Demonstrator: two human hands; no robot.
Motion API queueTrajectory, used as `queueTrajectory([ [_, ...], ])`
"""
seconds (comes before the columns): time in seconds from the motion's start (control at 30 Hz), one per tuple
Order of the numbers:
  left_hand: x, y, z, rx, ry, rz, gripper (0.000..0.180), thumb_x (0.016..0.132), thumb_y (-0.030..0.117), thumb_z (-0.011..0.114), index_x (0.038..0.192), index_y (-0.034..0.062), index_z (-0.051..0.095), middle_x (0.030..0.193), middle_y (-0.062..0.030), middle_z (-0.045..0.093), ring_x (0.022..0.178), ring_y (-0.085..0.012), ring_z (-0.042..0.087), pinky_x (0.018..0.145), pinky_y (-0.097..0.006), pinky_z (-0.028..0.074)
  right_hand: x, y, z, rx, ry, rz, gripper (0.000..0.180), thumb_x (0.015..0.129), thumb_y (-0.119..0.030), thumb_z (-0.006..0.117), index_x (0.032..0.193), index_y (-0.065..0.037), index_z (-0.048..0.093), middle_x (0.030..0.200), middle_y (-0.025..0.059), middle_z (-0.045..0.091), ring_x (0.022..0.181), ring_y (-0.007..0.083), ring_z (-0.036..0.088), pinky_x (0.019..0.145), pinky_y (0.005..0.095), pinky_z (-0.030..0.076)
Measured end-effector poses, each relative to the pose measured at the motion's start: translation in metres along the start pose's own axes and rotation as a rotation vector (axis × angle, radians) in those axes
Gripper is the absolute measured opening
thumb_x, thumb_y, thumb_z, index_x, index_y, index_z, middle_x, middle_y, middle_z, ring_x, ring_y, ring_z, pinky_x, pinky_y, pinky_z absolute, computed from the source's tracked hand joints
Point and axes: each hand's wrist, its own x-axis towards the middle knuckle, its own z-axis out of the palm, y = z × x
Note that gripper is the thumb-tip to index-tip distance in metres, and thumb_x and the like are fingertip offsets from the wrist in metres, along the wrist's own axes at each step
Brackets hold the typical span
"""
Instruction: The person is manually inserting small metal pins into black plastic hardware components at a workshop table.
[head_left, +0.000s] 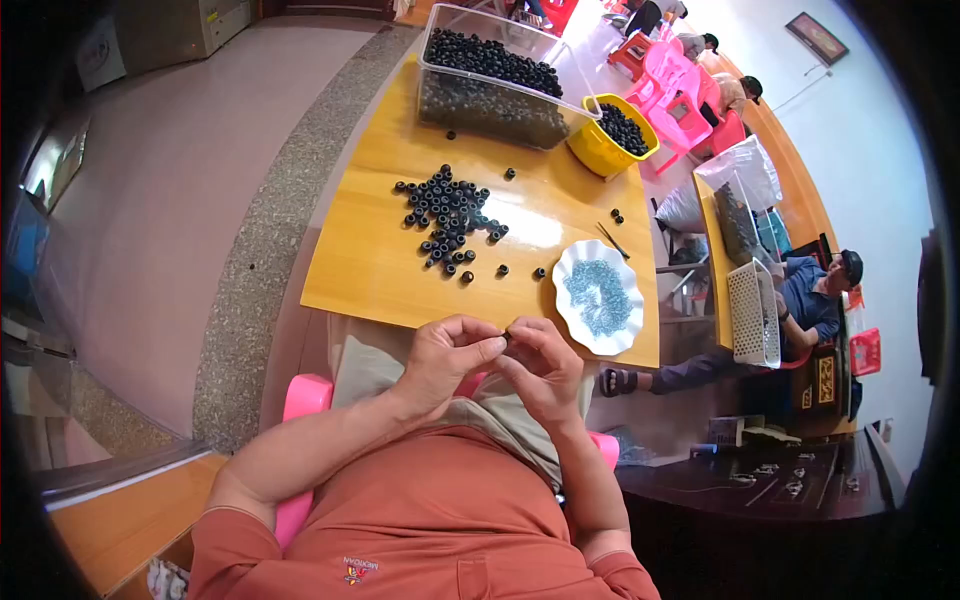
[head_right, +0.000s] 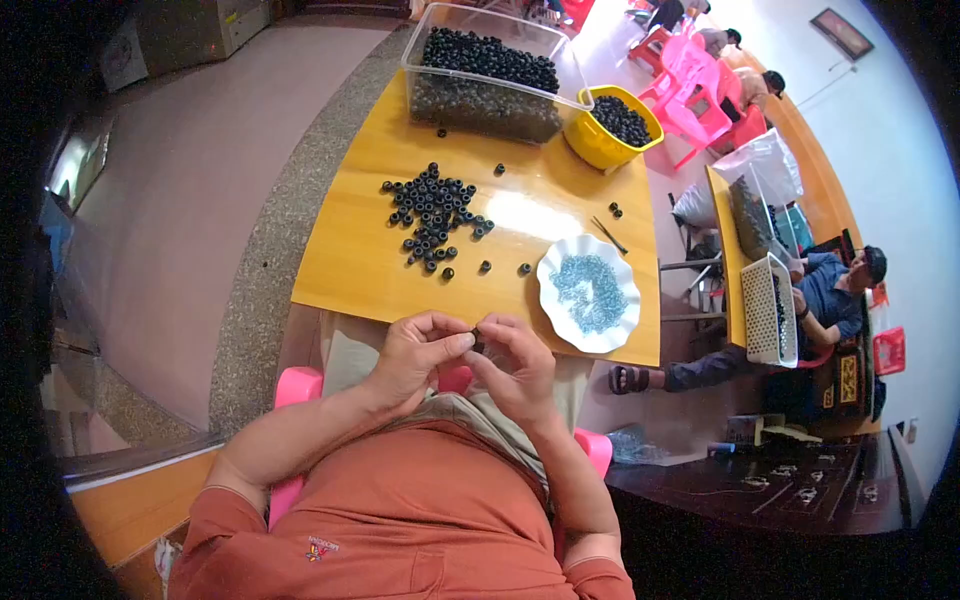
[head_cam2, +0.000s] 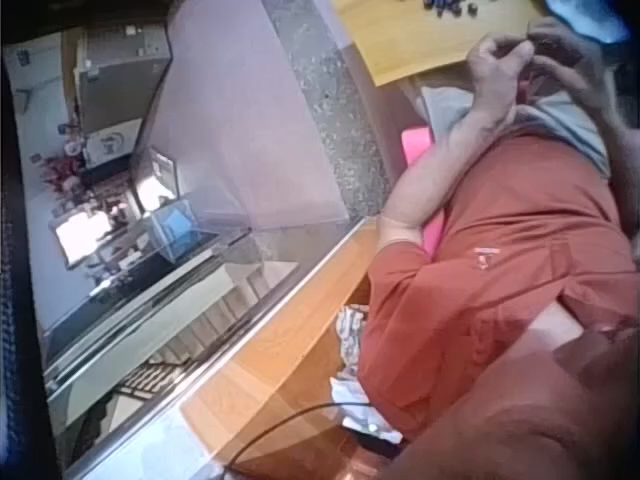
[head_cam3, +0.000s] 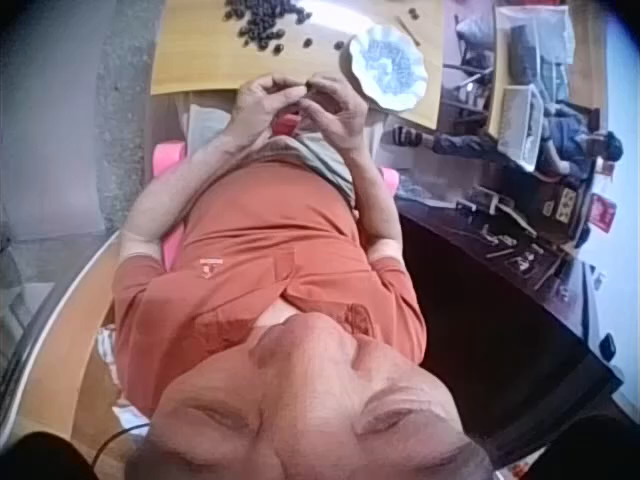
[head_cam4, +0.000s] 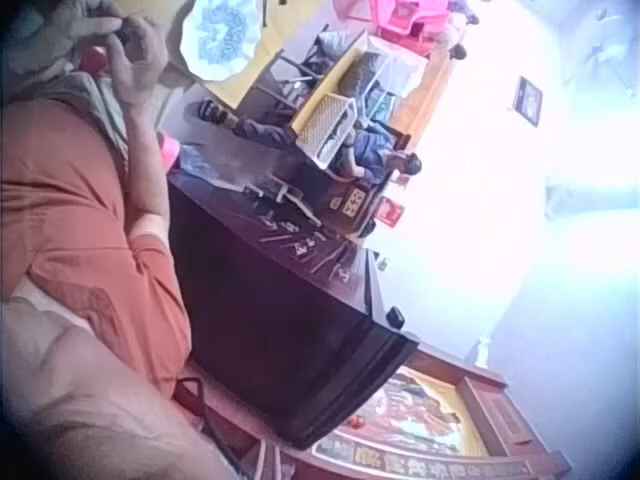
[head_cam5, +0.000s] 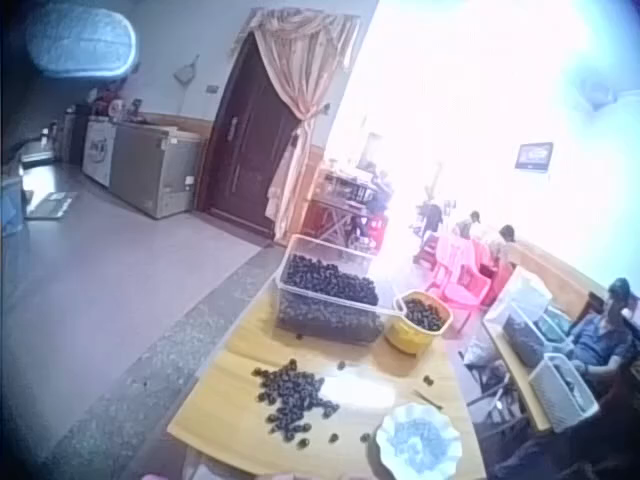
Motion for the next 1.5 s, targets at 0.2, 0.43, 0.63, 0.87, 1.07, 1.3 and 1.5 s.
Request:
queueTrajectory([
  [0.2, 0.002, -0.003, 0.001, 0.009, 0.002, 0.042, 0.014, 0.086, 0.001, 0.067, 0.099, 0.0009, 0.062, 0.095, -0.008, 0.067, 0.085, -0.0128, 0.065, 0.078, -0.027, 0.056, 0.006, -0.009, 0.006, -0.431, 0.033, -0.251, 0.034, 0.071, 0.003, 0.076, 0.101, 0.002, 0.062, 0.099, 0.0139, 0.062, 0.083, 0.0223, 0.063, 0.071, 0.029, 0.051],
  [0.43, 0.001, -0.006, 0.001, 0.031, 0.041, 0.09, 0.014, 0.085, 0.001, 0.068, 0.098, 0.0019, 0.062, 0.091, -0.0062, 0.066, 0.081, -0.0115, 0.064, 0.075, -0.025, 0.055, 0.005, -0.005, 0.01, -0.457, 0.066, -0.302, 0.033, 0.069, 0.003, 0.076, 0.1, 0.002, 0.063, 0.097, 0.0141, 0.062, 0.082, 0.0225, 0.064, 0.069, 0.0298, 0.052],
  [0.63, 0.0, -0.006, 0.003, 0.043, 0.08, 0.115, 0.013, 0.084, 0.001, 0.067, 0.095, 0.0028, 0.062, 0.086, -0.0031, 0.065, 0.076, -0.0082, 0.061, 0.07, -0.022, 0.051, 0.004, 0.007, 0.011, -0.366, 0.051, -0.254, 0.031, 0.071, 0.003, 0.075, 0.1, 0.002, 0.064, 0.097, 0.0149, 0.063, 0.081, 0.0216, 0.064, 0.07, 0.0288, 0.052],
  [0.87, 0.0, -0.005, 0.006, 0.049, 0.071, 0.124, 0.014, 0.086, 0.006, 0.069, 0.098, 0.0011, 0.063, 0.088, -0.0045, 0.067, 0.078, -0.0075, 0.062, 0.07, -0.021, 0.051, 0.007, 0.001, 0.011, -0.436, 0.083, -0.317, 0.032, 0.072, 0.001, 0.076, 0.102, 0.002, 0.065, 0.096, 0.015, 0.065, 0.076, 0.0204, 0.066, 0.066, 0.0283, 0.053],
  [1.07, 0.0, -0.004, 0.007, -0.001, 0.037, 0.07, 0.019, 0.092, 0.015, 0.065, 0.102, -0.0016, 0.063, 0.089, -0.0062, 0.068, 0.081, -0.01, 0.064, 0.074, -0.023, 0.053, 0.011, -0.007, 0.006, -0.541, 0.122, -0.357, 0.032, 0.071, -0.002, 0.08, 0.099, 0.002, 0.065, 0.094, 0.0144, 0.065, 0.072, 0.0208, 0.066, 0.064, 0.0304, 0.054],
  [1.3, 0.001, -0.004, 0.003, 0.012, -0.02, 0.016, 0.022, 0.094, 0.018, 0.062, 0.1, -0.0025, 0.066, 0.089, -0.0064, 0.068, 0.08, -0.0101, 0.064, 0.076, -0.023, 0.053, 0.011, -0.009, 0.001, -0.592, 0.108, -0.401, 0.033, 0.07, 0.0, 0.079, 0.1, 0.003, 0.064, 0.093, 0.0147, 0.063, 0.075, 0.0207, 0.064, 0.066, 0.0287, 0.052],
  [1.5, 0.001, -0.005, 0.001, 0.034, -0.047, -0.019, 0.021, 0.093, 0.018, 0.063, 0.096, -0.0023, 0.068, 0.087, -0.005, 0.068, 0.079, -0.009, 0.063, 0.075, -0.023, 0.053, 0.01, -0.009, 0.0, -0.643, 0.09, -0.443, 0.037, 0.069, -0.002, 0.08, 0.101, 0.001, 0.064, 0.093, 0.016, 0.063, 0.075, 0.0261, 0.065, 0.062, 0.0324, 0.053],
])
